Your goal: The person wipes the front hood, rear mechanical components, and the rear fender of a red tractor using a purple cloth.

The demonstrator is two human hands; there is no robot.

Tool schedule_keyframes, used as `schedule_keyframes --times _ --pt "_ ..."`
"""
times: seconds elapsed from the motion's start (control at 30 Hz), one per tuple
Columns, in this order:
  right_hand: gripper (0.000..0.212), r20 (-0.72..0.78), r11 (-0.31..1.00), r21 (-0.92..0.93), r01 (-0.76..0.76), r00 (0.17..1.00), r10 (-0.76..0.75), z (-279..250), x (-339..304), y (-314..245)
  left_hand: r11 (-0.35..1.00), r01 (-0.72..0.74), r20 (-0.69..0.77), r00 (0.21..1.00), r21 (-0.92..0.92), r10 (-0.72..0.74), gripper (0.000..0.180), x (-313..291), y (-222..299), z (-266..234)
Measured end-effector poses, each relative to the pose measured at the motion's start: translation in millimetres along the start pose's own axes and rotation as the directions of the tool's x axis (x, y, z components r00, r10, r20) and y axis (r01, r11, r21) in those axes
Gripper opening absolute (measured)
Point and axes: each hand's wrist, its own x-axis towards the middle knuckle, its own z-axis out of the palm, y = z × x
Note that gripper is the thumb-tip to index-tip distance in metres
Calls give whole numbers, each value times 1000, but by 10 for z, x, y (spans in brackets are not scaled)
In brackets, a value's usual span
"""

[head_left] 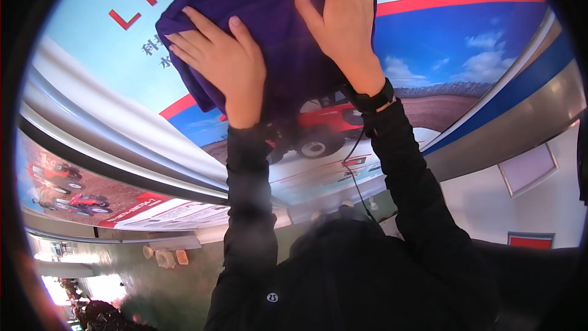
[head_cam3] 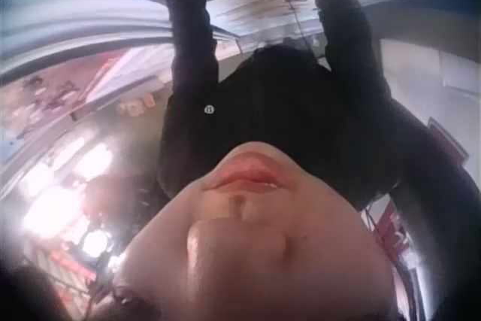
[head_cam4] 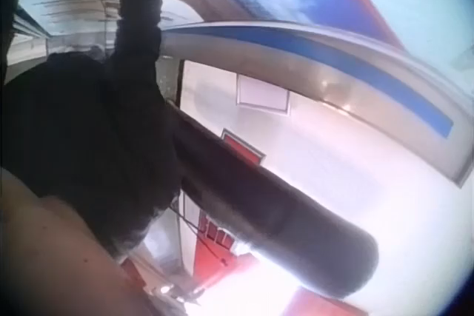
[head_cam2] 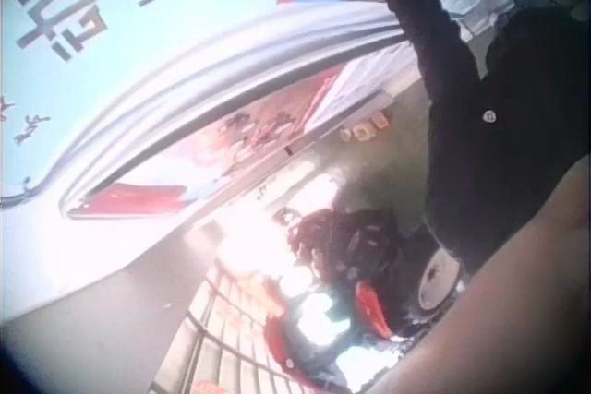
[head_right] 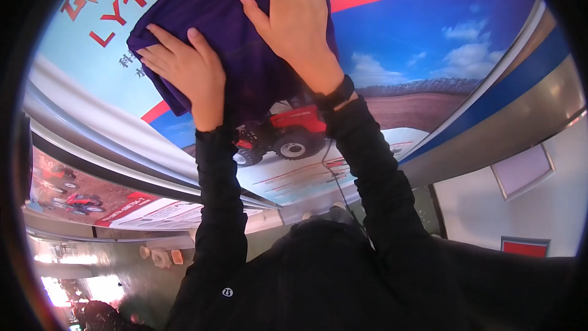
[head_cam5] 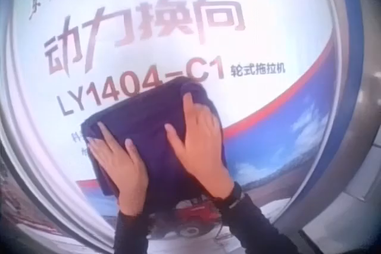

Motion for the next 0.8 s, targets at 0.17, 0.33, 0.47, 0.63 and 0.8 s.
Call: schedule_keyframes --times 0.17,0.33,0.47,0.63,0.8 --pt "63 -195 976 -218 16 979 -60 241 -720 310 993 -69 176 983 100 50 59 -598 0 99" --pt "60 117 945 -303 -123 979 164 224 -2111 669 990 -120 449 891 75 74 47 -1954 -164 -9" --pt "56 259 939 -298 -174 932 255 112 -2879 792 995 -96 567 820 -10 85 44 -2680 -197 -207" --pt "64 243 971 -211 -117 956 167 -130 -2830 916 998 50 614 789 -33 -19 51 -2779 -41 -346" --pt "84 -19 968 -208 -138 990 137 -463 -1648 1296 972 -88 448 876 -219 180 53 -1796 553 48"
